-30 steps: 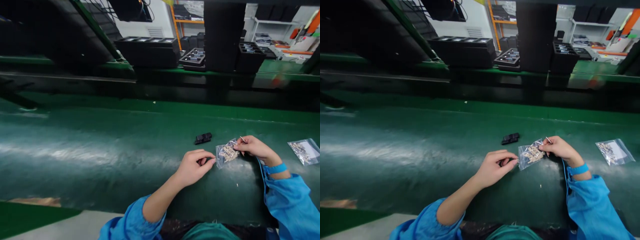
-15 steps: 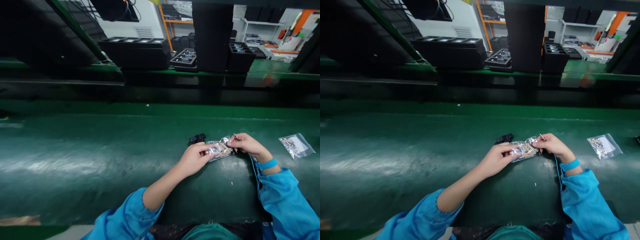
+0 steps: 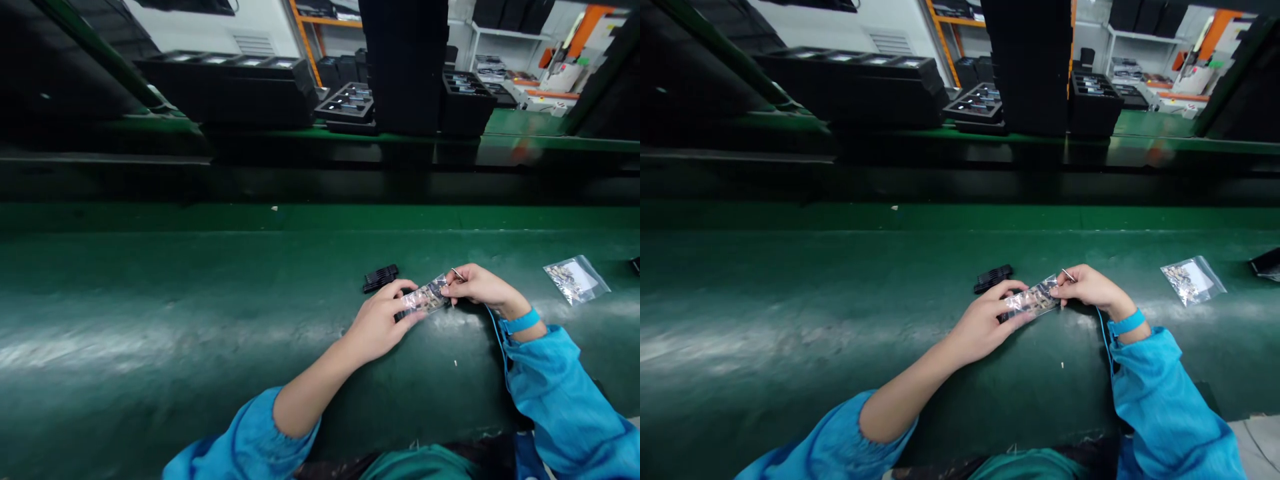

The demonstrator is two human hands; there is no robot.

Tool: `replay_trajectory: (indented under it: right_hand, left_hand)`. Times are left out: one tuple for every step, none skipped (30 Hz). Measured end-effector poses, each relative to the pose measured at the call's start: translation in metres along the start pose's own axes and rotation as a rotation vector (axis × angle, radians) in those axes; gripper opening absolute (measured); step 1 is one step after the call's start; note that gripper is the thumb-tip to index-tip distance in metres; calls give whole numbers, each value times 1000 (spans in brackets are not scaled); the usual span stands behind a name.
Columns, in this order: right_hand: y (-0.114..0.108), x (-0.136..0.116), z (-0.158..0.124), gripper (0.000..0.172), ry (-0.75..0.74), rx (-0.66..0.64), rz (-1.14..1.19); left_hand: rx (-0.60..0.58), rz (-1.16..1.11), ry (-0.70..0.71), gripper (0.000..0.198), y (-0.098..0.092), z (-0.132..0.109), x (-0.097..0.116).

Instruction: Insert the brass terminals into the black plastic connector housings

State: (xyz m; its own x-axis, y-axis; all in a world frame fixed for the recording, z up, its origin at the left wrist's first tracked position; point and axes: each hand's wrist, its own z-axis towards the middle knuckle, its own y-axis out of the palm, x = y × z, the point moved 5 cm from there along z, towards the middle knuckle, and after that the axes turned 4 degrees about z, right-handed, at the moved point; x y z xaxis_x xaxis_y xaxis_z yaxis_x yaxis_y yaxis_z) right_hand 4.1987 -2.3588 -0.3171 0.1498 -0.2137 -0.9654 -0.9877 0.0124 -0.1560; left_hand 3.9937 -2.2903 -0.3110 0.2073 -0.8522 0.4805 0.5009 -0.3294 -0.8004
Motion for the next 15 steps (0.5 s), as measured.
replay_trajectory:
  right_hand:
    - [0,0,1,37,-7,-4,3]
    - [-1,-1,1,36,-14,-3,6]
    - [-1,-2,1,35,-19,1,10]
    - [-1,-3,1,34,-22,4,12]
    - [0,-5,0,31,-21,6,12]
    - [1,-6,-1,28,-17,7,11]
    - [2,-7,-1,23,-6,-3,6]
    - [2,-7,0,18,7,-13,0]
    - [1,-6,1,12,19,-20,-5]
    - [-1,-4,4,10,31,-30,-11]
    - [-4,-2,6,11,39,-33,-16]
    - [-6,0,9,13,39,-31,-18]
    - [-8,1,11,14,34,-27,-17]
    - [-9,2,12,15,22,-24,-7]
    - [-9,2,13,15,6,-28,16]
  left_hand:
    - [-8,40,-1,17,1,1,0]
    - [-12,77,0,17,2,1,1]
    - [-8,109,7,17,3,1,1]
    - [2,136,26,18,4,1,3]
    - [22,161,55,20,4,1,4]
    - [48,184,90,22,4,0,5]
    - [81,211,125,25,4,0,5]
    - [110,242,149,29,4,0,3]
    - [135,274,160,33,4,1,-2]
    - [143,305,158,37,5,4,-7]
    - [131,335,155,39,7,7,-12]
    - [115,352,154,39,9,10,-16]
    - [94,352,155,40,10,13,-18]
    - [86,336,147,41,10,14,-18]
    - [94,308,128,42,8,15,-17]
